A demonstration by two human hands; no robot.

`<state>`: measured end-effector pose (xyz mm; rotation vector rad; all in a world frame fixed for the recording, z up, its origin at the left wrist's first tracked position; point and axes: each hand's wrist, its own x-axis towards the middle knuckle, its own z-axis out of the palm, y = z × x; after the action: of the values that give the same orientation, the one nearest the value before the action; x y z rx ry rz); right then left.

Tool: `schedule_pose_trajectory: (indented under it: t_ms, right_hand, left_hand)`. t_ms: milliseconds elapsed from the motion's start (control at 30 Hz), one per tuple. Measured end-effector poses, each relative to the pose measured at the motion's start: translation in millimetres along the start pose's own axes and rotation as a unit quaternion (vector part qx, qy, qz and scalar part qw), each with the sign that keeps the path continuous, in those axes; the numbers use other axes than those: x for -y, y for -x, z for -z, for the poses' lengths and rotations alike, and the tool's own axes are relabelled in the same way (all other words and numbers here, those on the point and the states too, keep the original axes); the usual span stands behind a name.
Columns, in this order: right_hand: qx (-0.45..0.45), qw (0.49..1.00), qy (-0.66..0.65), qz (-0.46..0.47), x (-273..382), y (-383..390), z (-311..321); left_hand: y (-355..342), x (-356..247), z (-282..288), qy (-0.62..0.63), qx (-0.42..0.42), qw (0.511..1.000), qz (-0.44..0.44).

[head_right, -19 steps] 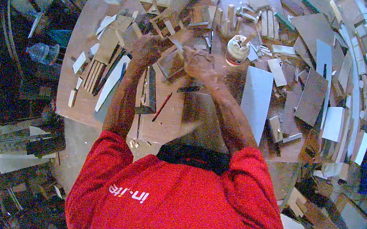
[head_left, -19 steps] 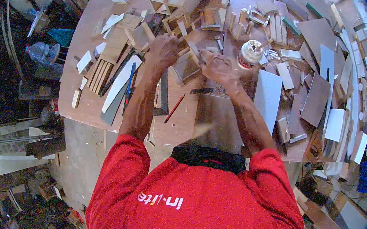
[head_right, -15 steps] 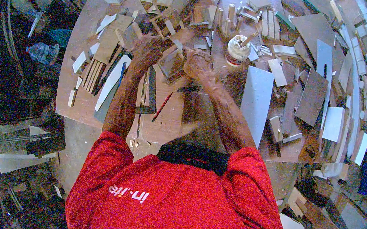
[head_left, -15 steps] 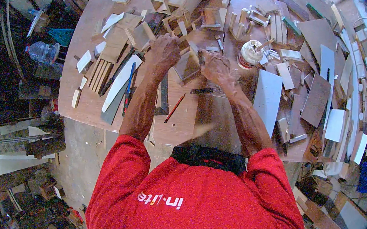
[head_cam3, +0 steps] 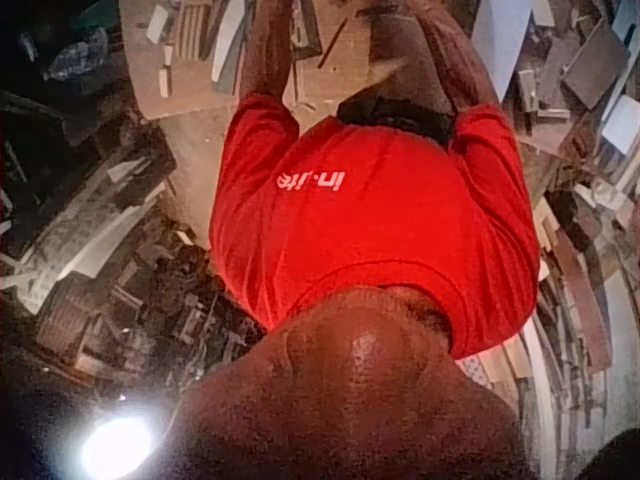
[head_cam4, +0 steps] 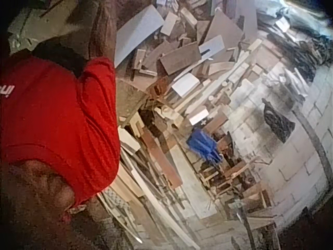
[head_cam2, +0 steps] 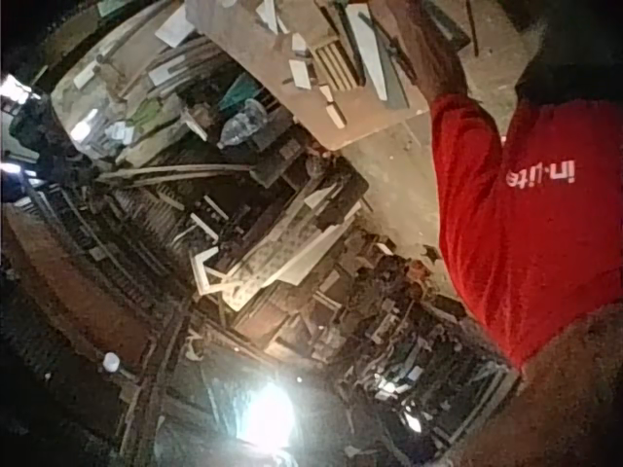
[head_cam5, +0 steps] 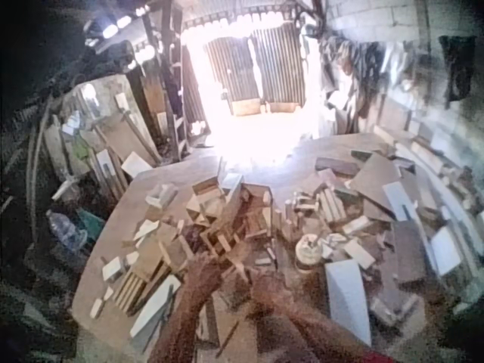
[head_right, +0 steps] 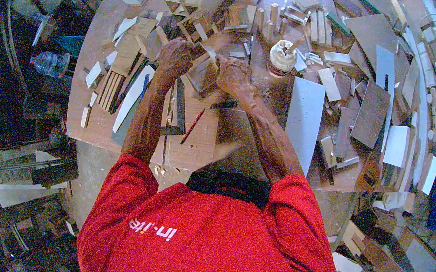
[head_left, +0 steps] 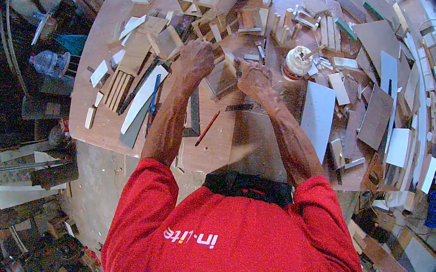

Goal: The person applies glue to wooden pieces using a stick, fits and presses the pieces together to assemble a wooden box, and attaches additional wooden panels to the structure by hand.

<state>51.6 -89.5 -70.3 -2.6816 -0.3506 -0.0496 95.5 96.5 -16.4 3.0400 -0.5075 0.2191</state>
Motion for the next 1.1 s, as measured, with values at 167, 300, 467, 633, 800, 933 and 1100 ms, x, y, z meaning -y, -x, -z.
schedule_pose_trajectory:
  t_ms: [167, 300, 467, 633, 800, 933, 1100]
  right_hand:
    - [0.057, 0.997, -0.034, -0.032, 3.9, 0.3, 5.9]
    - [0.013, 1.000, -0.001, -0.001, 5.4, 2.4, 9.1]
    - [0.057, 0.998, 0.008, -0.014, 1.4, 1.1, 1.0]
    - [0.022, 1.000, -0.005, -0.007, -2.5, -1.0, -7.0]
    - [0.028, 1.000, -0.004, 0.001, 0.4, 0.0, -1.9]
    - [0.000, 1.000, -0.019, -0.004, 2.8, 1.5, 0.0]
    - [0.016, 1.000, -0.027, -0.004, 2.8, 0.3, -2.3]
  left_hand:
    - [-1.2, -0.9, 1.2, 0.011, 0.008, 1.000, -0.027]
    - [1.1, -3.5, 4.3, 0.010, 0.004, 1.000, -0.028]
    - [-0.7, -1.7, 3.1, 0.008, 0.022, 1.000, -0.016]
    - [-2.3, 8.9, -3.5, 0.048, -0.011, 0.999, -0.002]
    - [-5.9, 18.3, -4.1, 0.044, -0.006, 0.999, -0.029]
    - [-13.8, 24.2, -4.4, 0.055, 0.052, 0.997, -0.023]
    - [-19.6, 39.0, -2.7, 0.000, 0.059, 0.997, -0.057]
